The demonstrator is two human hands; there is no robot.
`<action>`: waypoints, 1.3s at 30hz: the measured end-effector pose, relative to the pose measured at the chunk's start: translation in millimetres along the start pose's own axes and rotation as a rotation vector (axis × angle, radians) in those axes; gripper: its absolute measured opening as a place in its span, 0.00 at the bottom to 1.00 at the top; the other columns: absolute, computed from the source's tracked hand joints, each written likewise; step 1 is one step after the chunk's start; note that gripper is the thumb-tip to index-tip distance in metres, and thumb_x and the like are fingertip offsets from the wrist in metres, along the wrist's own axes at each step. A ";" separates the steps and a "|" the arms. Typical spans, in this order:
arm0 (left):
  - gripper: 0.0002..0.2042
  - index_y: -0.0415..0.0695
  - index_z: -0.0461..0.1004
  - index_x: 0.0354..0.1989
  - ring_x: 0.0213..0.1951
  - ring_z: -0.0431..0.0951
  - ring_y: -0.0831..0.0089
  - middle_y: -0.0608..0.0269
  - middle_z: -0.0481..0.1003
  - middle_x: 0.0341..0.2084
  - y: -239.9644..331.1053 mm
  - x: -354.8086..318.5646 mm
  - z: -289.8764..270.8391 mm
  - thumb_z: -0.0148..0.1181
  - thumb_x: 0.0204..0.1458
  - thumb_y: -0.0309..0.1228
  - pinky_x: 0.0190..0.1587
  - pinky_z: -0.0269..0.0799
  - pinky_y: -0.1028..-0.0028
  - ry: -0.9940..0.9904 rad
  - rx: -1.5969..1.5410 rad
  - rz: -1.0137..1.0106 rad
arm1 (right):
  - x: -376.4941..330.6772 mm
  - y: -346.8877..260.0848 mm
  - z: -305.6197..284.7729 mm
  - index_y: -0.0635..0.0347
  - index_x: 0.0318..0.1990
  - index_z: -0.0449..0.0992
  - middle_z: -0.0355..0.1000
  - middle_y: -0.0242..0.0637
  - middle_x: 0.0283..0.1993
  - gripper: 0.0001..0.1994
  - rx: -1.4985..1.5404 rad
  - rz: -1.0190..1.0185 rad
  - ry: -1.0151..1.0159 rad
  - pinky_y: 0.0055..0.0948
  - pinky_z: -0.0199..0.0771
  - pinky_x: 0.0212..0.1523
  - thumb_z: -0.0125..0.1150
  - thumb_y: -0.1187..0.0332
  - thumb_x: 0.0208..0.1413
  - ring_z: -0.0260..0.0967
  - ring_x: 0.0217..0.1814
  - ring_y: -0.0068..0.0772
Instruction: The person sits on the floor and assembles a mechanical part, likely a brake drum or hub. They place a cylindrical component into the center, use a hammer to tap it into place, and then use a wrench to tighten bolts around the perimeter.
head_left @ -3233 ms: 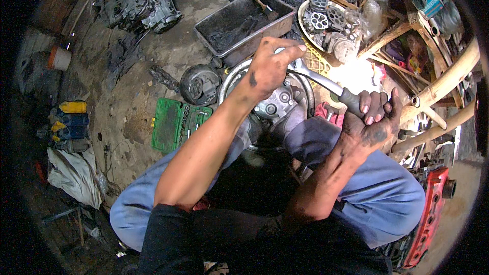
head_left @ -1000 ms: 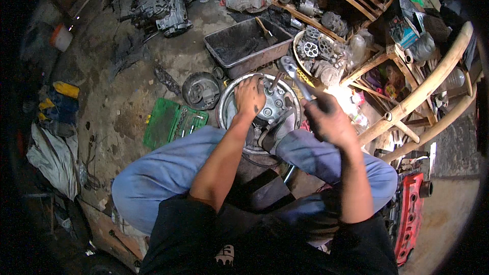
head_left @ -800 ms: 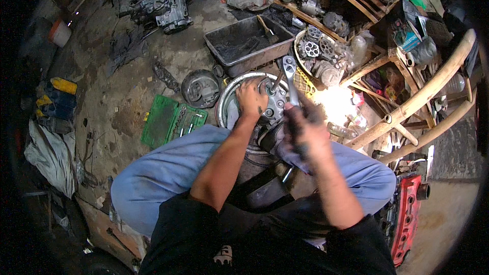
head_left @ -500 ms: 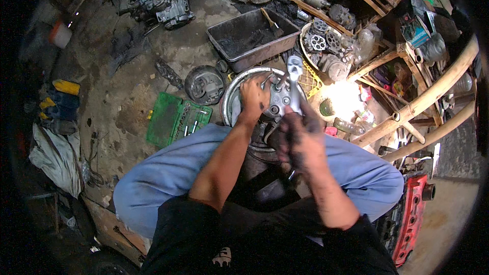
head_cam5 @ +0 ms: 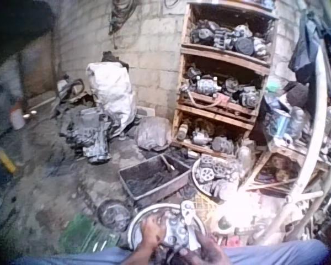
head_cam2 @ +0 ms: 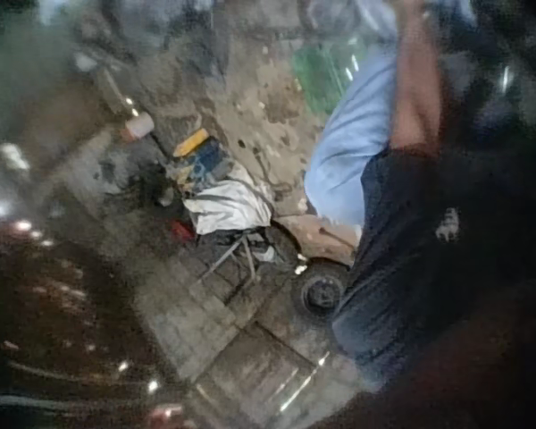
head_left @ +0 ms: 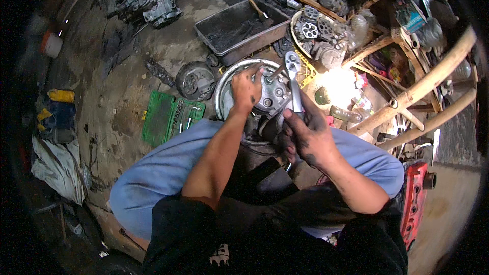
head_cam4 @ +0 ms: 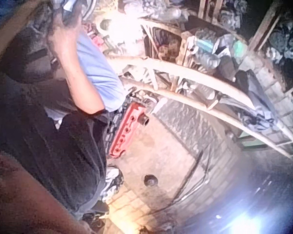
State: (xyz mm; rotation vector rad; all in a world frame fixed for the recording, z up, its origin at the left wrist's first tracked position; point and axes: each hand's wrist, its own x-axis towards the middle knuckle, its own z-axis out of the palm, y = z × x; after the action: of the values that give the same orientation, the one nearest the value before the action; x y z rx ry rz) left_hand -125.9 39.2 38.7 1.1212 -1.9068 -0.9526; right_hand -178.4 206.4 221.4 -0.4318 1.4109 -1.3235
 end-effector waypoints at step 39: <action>0.39 0.40 0.52 0.68 0.51 0.76 0.59 0.47 0.67 0.58 198.6 -115.8 -99.8 0.43 0.60 0.61 0.51 0.76 0.61 -0.527 -1.280 -0.065 | -85.8 50.1 -29.1 0.64 0.46 0.79 0.78 0.49 0.38 0.15 -0.805 -1.059 0.339 0.37 0.74 0.45 0.68 0.65 0.54 0.77 0.42 0.43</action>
State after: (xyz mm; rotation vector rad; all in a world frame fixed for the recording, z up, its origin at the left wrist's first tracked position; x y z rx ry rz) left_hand -73.7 190.2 231.7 0.1435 -1.1053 -2.1757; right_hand -155.0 306.6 210.0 -1.7342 2.1022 -1.6037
